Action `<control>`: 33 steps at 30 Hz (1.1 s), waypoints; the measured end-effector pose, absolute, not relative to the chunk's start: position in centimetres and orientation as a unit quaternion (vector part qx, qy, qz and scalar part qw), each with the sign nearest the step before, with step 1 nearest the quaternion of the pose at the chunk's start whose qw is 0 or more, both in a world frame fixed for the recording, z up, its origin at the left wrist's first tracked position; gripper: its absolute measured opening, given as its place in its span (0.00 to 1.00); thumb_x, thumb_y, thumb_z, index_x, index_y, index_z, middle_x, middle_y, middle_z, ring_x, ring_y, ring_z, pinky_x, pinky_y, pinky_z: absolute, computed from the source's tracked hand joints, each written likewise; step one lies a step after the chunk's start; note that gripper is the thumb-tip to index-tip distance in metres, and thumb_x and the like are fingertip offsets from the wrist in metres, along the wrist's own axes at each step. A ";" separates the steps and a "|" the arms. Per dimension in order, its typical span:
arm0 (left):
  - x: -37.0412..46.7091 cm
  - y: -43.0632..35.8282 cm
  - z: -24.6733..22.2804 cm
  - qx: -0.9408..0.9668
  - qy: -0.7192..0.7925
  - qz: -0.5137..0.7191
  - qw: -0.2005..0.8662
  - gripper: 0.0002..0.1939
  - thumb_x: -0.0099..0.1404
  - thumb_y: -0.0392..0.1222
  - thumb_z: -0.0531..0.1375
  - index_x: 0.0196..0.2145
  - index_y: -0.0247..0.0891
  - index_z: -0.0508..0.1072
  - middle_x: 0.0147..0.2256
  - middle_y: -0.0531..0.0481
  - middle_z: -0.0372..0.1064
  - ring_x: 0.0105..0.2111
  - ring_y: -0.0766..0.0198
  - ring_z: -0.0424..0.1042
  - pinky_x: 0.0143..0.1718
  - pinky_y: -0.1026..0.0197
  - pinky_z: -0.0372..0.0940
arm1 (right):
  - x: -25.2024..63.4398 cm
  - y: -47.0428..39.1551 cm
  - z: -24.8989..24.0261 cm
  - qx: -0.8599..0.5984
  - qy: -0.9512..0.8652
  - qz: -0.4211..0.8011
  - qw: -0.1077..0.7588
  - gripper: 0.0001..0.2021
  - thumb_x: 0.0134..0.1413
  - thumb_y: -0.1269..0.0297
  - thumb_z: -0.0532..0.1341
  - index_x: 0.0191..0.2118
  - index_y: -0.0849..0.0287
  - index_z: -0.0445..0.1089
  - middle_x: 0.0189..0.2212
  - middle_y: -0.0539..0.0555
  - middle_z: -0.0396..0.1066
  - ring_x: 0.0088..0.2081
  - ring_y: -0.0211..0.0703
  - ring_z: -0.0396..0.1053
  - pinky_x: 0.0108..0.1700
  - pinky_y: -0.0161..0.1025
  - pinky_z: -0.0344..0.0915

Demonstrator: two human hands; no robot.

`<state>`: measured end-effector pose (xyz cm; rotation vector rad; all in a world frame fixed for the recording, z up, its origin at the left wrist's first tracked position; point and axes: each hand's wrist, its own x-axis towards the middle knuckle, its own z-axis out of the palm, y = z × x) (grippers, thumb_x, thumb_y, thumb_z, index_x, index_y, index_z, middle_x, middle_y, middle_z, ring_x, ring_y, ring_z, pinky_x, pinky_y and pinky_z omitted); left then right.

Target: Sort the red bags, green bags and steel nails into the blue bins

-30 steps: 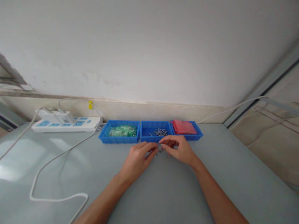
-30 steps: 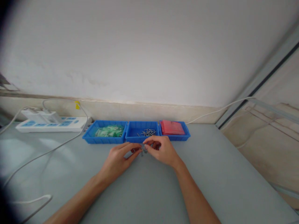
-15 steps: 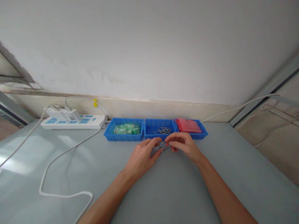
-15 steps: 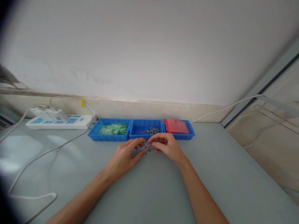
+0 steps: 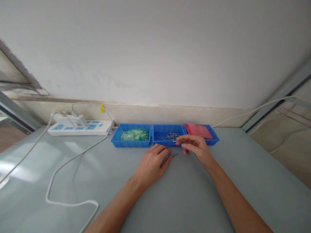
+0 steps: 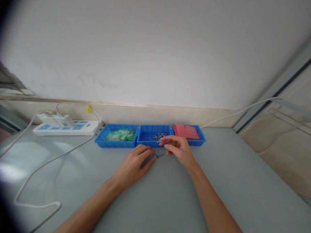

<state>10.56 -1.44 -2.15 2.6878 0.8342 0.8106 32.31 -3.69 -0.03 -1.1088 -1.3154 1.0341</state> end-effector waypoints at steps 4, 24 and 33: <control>10.5 -1.5 -2.3 0.916 0.281 0.265 0.104 0.08 0.73 0.39 0.56 0.44 0.38 0.75 0.42 0.45 0.74 0.43 0.55 0.71 0.47 0.53 0.70 | 32.5 -3.4 -0.4 -0.472 -0.537 0.424 0.556 0.23 0.48 0.64 0.66 0.54 0.54 0.76 0.46 0.59 0.80 0.22 0.34 0.68 0.22 0.33 0.61; 10.8 -1.4 -2.6 0.937 0.230 0.246 0.092 0.10 0.74 0.37 0.57 0.41 0.36 0.79 0.41 0.47 0.78 0.44 0.57 0.73 0.47 0.55 0.71 | 32.5 -3.4 -0.3 -0.457 -0.536 0.405 0.583 0.10 0.50 0.64 0.67 0.40 0.57 0.80 0.32 0.55 0.81 0.22 0.36 0.69 0.24 0.35 0.63; 10.9 -1.7 -2.2 0.920 0.282 0.238 0.132 0.06 0.72 0.34 0.58 0.39 0.36 0.76 0.38 0.48 0.75 0.41 0.58 0.74 0.44 0.58 0.71 | 32.5 -3.4 -0.3 -0.454 -0.537 0.412 0.580 0.09 0.49 0.64 0.67 0.38 0.57 0.80 0.30 0.54 0.81 0.22 0.37 0.69 0.26 0.35 0.64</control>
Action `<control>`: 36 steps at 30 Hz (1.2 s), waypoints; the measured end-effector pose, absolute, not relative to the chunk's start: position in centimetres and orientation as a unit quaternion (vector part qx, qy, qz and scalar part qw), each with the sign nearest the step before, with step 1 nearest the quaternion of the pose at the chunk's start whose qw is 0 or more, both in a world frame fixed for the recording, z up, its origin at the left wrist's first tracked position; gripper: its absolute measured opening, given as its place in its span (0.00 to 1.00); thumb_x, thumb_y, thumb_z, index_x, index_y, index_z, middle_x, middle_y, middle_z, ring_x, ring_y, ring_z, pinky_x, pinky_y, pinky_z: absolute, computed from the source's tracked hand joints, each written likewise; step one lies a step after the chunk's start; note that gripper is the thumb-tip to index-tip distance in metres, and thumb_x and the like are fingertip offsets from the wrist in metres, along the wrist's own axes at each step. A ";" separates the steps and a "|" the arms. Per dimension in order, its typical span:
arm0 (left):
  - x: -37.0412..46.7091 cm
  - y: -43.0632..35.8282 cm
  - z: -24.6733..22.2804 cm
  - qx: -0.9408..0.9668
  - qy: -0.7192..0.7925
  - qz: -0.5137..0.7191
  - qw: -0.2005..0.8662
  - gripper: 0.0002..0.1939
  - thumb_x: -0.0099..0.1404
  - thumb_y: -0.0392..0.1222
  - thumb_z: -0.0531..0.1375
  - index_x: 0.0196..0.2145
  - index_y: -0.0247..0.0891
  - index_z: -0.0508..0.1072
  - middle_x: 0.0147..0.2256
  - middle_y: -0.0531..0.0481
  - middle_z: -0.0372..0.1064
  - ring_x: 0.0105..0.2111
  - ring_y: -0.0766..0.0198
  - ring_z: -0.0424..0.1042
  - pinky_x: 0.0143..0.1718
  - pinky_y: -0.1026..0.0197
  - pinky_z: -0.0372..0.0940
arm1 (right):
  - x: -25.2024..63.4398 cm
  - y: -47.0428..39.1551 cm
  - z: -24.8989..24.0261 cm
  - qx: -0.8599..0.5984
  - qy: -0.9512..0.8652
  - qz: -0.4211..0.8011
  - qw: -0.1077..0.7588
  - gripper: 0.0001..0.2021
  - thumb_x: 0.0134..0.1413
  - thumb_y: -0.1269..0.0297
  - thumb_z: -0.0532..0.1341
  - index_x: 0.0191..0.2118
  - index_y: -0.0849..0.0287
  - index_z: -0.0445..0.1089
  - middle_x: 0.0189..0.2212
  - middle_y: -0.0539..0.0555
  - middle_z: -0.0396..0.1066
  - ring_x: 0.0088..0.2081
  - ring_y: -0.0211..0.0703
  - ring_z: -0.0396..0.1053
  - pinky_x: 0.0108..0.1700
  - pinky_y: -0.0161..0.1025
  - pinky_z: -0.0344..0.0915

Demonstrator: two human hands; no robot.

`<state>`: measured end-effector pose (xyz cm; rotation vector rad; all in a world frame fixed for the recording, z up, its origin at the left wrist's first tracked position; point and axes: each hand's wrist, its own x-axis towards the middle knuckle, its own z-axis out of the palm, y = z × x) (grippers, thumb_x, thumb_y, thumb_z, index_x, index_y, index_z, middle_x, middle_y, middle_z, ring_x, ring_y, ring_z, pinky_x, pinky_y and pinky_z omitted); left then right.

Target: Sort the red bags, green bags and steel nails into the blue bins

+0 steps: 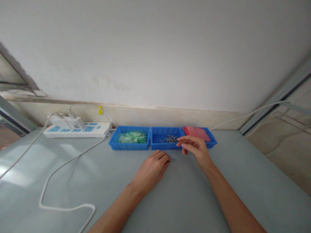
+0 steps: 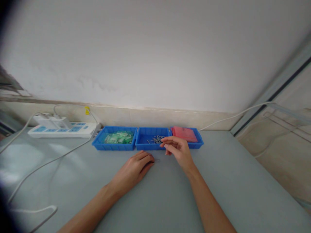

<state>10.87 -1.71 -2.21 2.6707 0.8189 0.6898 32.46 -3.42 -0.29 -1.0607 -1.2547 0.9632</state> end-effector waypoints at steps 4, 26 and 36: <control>10.8 -1.7 -2.1 0.921 0.285 0.235 0.122 0.05 0.72 0.34 0.58 0.38 0.37 0.74 0.37 0.49 0.74 0.39 0.58 0.74 0.42 0.59 0.70 | 32.4 -3.5 -0.2 -0.455 -0.538 0.414 0.576 0.09 0.49 0.64 0.67 0.38 0.57 0.80 0.30 0.54 0.81 0.22 0.37 0.69 0.26 0.35 0.64; 10.8 -1.8 -1.5 0.849 0.267 0.444 0.102 0.05 0.74 0.37 0.57 0.38 0.39 0.71 0.33 0.51 0.74 0.33 0.64 0.74 0.38 0.64 0.67 | 31.9 -4.1 0.0 -0.479 -0.616 0.445 0.439 0.10 0.52 0.62 0.66 0.39 0.59 0.79 0.32 0.54 0.78 0.25 0.37 0.69 0.27 0.34 0.65; 10.8 -1.7 -1.8 0.854 0.271 0.429 0.115 0.05 0.75 0.39 0.56 0.42 0.39 0.72 0.35 0.50 0.75 0.35 0.64 0.75 0.38 0.64 0.69 | 32.0 -3.9 0.2 -0.438 -0.567 0.518 0.467 0.11 0.50 0.61 0.68 0.40 0.58 0.80 0.33 0.54 0.81 0.25 0.36 0.70 0.26 0.33 0.63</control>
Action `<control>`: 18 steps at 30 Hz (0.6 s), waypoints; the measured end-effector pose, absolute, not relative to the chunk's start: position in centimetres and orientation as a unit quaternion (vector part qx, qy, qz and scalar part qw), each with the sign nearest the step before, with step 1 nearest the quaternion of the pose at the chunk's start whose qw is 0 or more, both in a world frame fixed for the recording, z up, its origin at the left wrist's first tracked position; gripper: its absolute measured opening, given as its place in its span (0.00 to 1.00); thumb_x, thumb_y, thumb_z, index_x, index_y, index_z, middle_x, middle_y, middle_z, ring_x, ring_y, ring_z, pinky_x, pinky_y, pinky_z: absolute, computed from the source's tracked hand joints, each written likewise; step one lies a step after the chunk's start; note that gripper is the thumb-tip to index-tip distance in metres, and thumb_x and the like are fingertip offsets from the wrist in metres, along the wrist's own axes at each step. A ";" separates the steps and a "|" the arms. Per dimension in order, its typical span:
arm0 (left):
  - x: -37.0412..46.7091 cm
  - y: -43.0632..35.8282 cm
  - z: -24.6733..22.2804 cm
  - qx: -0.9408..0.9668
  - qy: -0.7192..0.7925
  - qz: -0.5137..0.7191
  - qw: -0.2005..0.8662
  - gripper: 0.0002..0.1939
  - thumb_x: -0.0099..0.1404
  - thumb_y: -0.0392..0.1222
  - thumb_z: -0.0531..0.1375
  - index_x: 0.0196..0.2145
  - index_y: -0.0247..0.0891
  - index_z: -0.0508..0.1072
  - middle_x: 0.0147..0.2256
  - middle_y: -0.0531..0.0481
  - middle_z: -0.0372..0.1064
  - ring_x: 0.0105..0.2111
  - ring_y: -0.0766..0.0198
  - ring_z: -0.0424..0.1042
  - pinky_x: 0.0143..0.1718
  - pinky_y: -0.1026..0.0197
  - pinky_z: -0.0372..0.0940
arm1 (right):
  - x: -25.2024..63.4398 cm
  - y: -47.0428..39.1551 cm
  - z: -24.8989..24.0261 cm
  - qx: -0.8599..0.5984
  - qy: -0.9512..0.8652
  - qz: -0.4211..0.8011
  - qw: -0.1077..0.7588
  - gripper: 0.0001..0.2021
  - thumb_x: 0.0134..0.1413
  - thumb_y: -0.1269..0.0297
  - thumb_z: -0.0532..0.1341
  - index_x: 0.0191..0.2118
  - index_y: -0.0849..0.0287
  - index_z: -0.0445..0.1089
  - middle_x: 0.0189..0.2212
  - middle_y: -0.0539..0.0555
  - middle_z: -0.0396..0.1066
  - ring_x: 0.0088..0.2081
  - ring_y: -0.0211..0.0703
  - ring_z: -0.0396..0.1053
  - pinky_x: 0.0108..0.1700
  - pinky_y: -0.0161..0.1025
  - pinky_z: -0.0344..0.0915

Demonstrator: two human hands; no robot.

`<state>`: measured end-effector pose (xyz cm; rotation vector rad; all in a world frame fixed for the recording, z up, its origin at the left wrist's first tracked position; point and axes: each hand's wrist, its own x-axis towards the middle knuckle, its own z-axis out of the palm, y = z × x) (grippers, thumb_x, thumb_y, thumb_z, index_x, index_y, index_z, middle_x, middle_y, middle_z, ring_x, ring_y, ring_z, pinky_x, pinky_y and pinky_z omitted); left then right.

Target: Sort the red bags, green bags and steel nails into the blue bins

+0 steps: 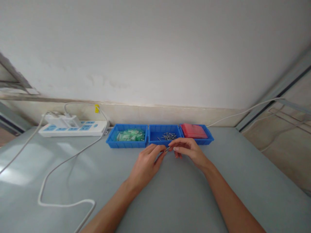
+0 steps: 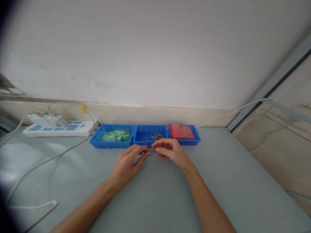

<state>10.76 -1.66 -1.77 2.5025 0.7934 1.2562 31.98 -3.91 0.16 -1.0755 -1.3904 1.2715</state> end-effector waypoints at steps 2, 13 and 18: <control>10.7 -1.6 -1.8 0.858 0.273 0.420 0.114 0.06 0.75 0.39 0.55 0.42 0.39 0.72 0.35 0.50 0.75 0.35 0.63 0.75 0.39 0.63 0.69 | 31.9 -3.9 0.2 -0.442 -0.570 0.520 0.457 0.12 0.49 0.60 0.68 0.40 0.58 0.80 0.33 0.54 0.80 0.25 0.36 0.70 0.25 0.33 0.63; 10.5 -1.5 -1.9 0.858 0.300 0.398 0.123 0.06 0.74 0.40 0.57 0.46 0.40 0.72 0.39 0.48 0.76 0.39 0.61 0.76 0.42 0.61 0.71 | 32.1 -3.7 0.0 -0.458 -0.560 0.492 0.485 0.11 0.50 0.60 0.68 0.38 0.58 0.80 0.32 0.54 0.80 0.23 0.35 0.69 0.24 0.32 0.61; 10.4 -1.4 -1.9 0.859 0.334 0.370 0.121 0.06 0.73 0.40 0.56 0.44 0.40 0.73 0.39 0.48 0.76 0.38 0.61 0.76 0.41 0.60 0.71 | 32.3 -3.5 0.1 -0.465 -0.525 0.465 0.541 0.10 0.48 0.60 0.69 0.37 0.58 0.80 0.31 0.55 0.81 0.21 0.34 0.67 0.22 0.32 0.59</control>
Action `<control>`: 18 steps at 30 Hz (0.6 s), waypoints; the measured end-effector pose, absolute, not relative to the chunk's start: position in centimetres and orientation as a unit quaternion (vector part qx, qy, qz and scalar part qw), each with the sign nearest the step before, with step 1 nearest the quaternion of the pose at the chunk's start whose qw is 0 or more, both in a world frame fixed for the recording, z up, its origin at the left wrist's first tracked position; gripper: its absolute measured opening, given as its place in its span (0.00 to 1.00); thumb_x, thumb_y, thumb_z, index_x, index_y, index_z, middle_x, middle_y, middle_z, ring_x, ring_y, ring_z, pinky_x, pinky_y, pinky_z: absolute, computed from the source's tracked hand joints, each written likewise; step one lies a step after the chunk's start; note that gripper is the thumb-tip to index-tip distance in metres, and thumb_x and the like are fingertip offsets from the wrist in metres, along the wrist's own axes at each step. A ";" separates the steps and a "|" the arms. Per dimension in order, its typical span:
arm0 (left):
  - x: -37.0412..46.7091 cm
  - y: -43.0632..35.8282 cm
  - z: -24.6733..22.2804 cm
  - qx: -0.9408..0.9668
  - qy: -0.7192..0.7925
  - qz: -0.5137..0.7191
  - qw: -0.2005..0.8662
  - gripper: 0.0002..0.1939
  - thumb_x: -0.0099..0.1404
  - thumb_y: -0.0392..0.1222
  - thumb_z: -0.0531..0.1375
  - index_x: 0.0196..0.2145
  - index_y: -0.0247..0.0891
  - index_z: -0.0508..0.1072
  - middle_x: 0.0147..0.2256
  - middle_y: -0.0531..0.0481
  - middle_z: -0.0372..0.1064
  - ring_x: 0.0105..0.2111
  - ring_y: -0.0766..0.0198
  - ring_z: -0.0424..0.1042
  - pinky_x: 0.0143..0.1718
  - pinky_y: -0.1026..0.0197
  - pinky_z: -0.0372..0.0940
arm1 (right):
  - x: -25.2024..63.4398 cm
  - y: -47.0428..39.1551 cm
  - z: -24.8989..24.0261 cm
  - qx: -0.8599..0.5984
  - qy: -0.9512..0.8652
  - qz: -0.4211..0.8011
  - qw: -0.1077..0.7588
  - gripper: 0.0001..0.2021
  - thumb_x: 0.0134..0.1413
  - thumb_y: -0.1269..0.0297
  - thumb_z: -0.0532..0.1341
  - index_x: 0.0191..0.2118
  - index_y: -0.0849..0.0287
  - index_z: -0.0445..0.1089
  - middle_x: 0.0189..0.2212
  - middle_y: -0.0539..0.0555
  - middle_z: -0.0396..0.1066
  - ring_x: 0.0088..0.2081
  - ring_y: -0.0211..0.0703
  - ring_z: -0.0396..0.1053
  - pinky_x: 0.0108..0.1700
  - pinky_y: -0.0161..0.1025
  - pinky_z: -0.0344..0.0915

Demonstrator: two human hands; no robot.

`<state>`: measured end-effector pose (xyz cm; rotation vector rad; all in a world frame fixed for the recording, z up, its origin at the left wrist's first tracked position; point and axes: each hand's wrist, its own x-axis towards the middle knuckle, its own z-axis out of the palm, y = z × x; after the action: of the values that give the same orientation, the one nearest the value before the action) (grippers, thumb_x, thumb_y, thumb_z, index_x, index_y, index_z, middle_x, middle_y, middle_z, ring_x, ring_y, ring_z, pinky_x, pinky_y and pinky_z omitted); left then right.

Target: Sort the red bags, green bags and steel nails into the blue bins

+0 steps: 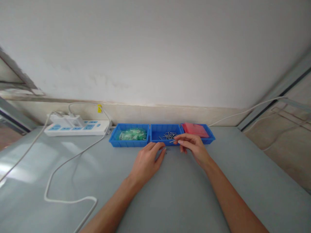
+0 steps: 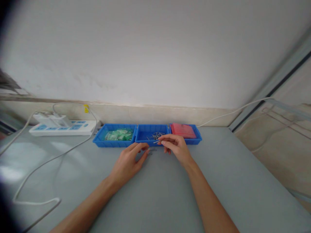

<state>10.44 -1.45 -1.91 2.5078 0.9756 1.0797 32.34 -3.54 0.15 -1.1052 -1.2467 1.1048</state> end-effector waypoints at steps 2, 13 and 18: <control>10.4 -1.4 -1.9 0.861 0.336 0.364 0.113 0.07 0.74 0.39 0.55 0.41 0.39 0.73 0.37 0.48 0.76 0.37 0.61 0.76 0.40 0.60 0.70 | 32.4 -3.5 0.3 -0.469 -0.516 0.458 0.552 0.12 0.48 0.61 0.68 0.40 0.58 0.81 0.34 0.56 0.81 0.20 0.35 0.66 0.20 0.32 0.58; 10.1 -1.1 -2.2 0.892 0.342 0.287 0.074 0.07 0.69 0.41 0.61 0.42 0.38 0.76 0.39 0.45 0.75 0.41 0.54 0.75 0.44 0.54 0.72 | 32.9 -3.2 -0.1 -0.518 -0.506 0.412 0.553 0.22 0.48 0.60 0.68 0.51 0.57 0.77 0.47 0.62 0.80 0.19 0.33 0.67 0.17 0.32 0.54; 10.1 -1.2 -2.2 0.906 0.343 0.241 0.065 0.05 0.68 0.40 0.62 0.37 0.37 0.77 0.36 0.45 0.73 0.38 0.55 0.73 0.41 0.55 0.71 | 32.7 -3.4 0.0 -0.505 -0.515 0.385 0.576 0.15 0.49 0.60 0.67 0.44 0.58 0.78 0.39 0.59 0.81 0.19 0.33 0.65 0.18 0.33 0.55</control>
<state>10.11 -1.20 -2.16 2.7337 1.0350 0.7277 32.70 -3.37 0.03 -1.1830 -1.2050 0.9014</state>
